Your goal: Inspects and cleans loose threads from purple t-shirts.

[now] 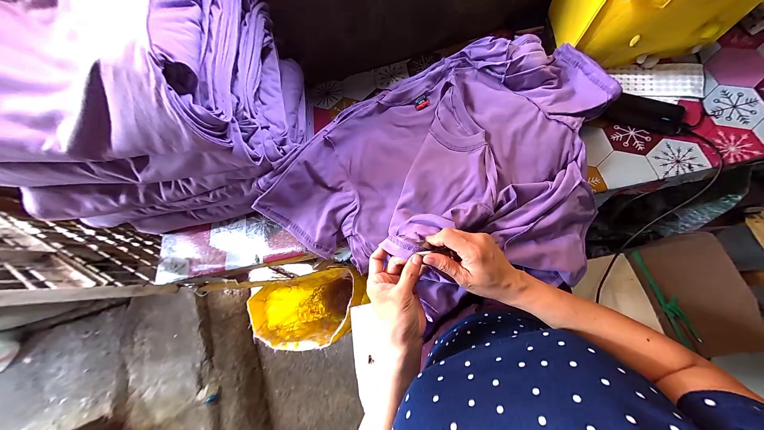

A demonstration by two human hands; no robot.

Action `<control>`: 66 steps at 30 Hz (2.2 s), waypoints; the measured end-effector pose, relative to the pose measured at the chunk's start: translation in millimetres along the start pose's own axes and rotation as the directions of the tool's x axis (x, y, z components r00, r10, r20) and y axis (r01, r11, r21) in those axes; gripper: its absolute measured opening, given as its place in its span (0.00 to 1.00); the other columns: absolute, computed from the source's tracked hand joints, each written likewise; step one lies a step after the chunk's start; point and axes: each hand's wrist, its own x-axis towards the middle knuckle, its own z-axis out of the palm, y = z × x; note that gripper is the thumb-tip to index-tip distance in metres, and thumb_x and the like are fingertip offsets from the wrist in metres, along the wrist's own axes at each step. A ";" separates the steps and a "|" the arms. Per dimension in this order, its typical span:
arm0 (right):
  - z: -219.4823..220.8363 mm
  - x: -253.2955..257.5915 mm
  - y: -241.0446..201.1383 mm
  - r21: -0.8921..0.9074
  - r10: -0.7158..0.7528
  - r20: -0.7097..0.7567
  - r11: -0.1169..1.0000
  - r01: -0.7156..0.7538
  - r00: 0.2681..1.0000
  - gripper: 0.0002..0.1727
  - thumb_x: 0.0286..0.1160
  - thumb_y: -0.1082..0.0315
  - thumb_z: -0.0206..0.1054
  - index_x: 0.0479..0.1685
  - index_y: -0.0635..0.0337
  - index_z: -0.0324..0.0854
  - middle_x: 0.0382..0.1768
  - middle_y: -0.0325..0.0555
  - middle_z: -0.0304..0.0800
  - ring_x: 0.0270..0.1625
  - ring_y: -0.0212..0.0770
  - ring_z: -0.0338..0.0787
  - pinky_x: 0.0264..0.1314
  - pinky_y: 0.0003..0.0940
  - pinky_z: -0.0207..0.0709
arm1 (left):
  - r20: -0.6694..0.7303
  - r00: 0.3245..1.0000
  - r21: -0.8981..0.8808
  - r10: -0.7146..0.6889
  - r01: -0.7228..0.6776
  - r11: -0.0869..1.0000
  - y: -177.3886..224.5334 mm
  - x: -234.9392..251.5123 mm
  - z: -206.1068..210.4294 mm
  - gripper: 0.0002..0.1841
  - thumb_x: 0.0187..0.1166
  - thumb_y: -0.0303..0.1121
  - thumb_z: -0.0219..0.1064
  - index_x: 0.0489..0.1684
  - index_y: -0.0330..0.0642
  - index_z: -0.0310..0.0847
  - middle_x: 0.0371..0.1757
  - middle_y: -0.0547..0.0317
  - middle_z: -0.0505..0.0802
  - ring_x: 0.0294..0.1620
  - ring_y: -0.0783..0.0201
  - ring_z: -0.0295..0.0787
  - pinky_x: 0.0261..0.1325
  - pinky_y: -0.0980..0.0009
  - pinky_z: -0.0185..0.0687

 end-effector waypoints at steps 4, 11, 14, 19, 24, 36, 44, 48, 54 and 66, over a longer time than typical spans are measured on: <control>1.6 0.2 3.1 0.029 -0.012 -0.024 0.999 0.013 1.000 0.18 0.86 0.57 0.64 0.40 0.64 0.88 0.29 0.45 0.90 0.31 0.34 0.88 0.33 0.30 0.81 | 0.012 1.000 -0.006 -0.016 0.016 1.000 0.5 0.9 0.0 0.19 0.70 0.08 0.59 0.54 0.37 0.68 0.28 0.62 0.92 0.30 0.70 0.93 0.41 0.73 0.93; 2.2 0.2 8.0 0.120 0.020 -0.106 0.993 -0.007 0.994 0.14 0.83 0.63 0.67 0.36 0.65 0.88 0.29 0.44 0.90 0.32 0.29 0.88 0.36 0.24 0.82 | -0.061 0.995 -0.034 -0.081 0.079 0.996 3.2 1.5 1.0 0.12 0.74 0.10 0.57 0.46 0.36 0.75 0.31 0.59 0.93 0.32 0.69 0.93 0.43 0.71 0.94; 1.4 -1.8 8.6 0.131 0.010 -0.069 0.991 -0.001 0.998 0.16 0.83 0.59 0.68 0.41 0.67 0.88 0.30 0.45 0.89 0.31 0.30 0.86 0.36 0.25 0.80 | -0.066 0.994 -0.039 -0.090 0.088 0.995 4.1 1.3 0.9 0.11 0.75 0.10 0.57 0.46 0.34 0.77 0.33 0.56 0.94 0.33 0.67 0.94 0.43 0.71 0.94; 2.5 -1.4 6.5 0.069 -0.021 -0.038 0.997 0.024 0.999 0.16 0.84 0.59 0.66 0.38 0.65 0.89 0.29 0.45 0.90 0.31 0.32 0.88 0.34 0.27 0.81 | -0.044 0.995 -0.044 -0.087 0.086 0.995 3.3 -0.2 1.3 0.11 0.75 0.10 0.57 0.44 0.34 0.78 0.32 0.56 0.94 0.32 0.68 0.94 0.42 0.71 0.94; 2.6 -3.0 6.5 0.043 -0.047 -0.102 0.998 0.052 0.994 0.16 0.84 0.62 0.66 0.32 0.64 0.89 0.26 0.44 0.89 0.28 0.31 0.86 0.30 0.26 0.78 | -0.040 0.997 -0.034 -0.059 0.058 0.998 1.1 -0.9 -0.7 0.11 0.73 0.10 0.59 0.43 0.34 0.79 0.31 0.57 0.94 0.32 0.68 0.94 0.43 0.71 0.93; -7.7 -4.9 7.2 0.084 0.058 -0.165 0.995 -0.045 0.985 0.14 0.83 0.62 0.67 0.42 0.68 0.85 0.31 0.44 0.89 0.31 0.27 0.85 0.35 0.21 0.80 | -0.059 0.996 -0.181 -0.060 0.049 0.982 2.8 -0.6 0.4 0.12 0.89 0.21 0.44 0.46 0.39 0.76 0.33 0.57 0.92 0.27 0.68 0.91 0.35 0.72 0.92; 4.4 -21.7 6.3 0.062 0.002 -0.055 0.998 0.001 0.999 0.22 0.85 0.54 0.65 0.47 0.68 0.87 0.35 0.49 0.93 0.35 0.34 0.91 0.39 0.29 0.85 | -0.095 0.992 -0.134 -0.079 0.066 0.989 2.9 0.6 2.6 0.11 0.92 0.24 0.41 0.51 0.41 0.71 0.35 0.58 0.92 0.29 0.68 0.93 0.35 0.73 0.93; 2.3 -32.1 7.6 0.013 0.021 -0.003 1.000 -0.021 1.000 0.29 0.80 0.45 0.68 0.55 0.67 0.87 0.37 0.49 0.92 0.32 0.36 0.88 0.34 0.32 0.83 | -0.224 0.974 -0.011 -0.026 0.024 1.000 5.0 25.0 -10.0 0.12 0.94 0.28 0.41 0.51 0.44 0.72 0.30 0.68 0.90 0.29 0.75 0.90 0.38 0.78 0.89; -63.4 -10.8 70.1 -0.112 0.436 -0.267 0.872 -0.477 0.859 0.18 0.83 0.59 0.69 0.57 0.67 0.87 0.49 0.57 0.91 0.47 0.48 0.92 0.53 0.46 0.87 | -0.072 0.996 0.378 -0.046 0.070 0.923 -19.0 66.8 -51.1 0.24 0.85 0.24 0.61 0.80 0.32 0.65 0.52 0.57 0.93 0.46 0.71 0.92 0.52 0.72 0.88; -79.1 131.8 163.9 -0.198 0.720 -0.085 0.665 -0.720 0.689 0.24 0.72 0.59 0.76 0.63 0.65 0.86 0.59 0.63 0.89 0.67 0.61 0.86 0.69 0.64 0.74 | -0.215 0.935 0.699 0.281 -0.054 0.713 -6.4 86.4 -60.7 0.09 0.92 0.31 0.54 0.56 0.37 0.76 0.40 0.63 0.83 0.39 0.77 0.83 0.48 0.75 0.81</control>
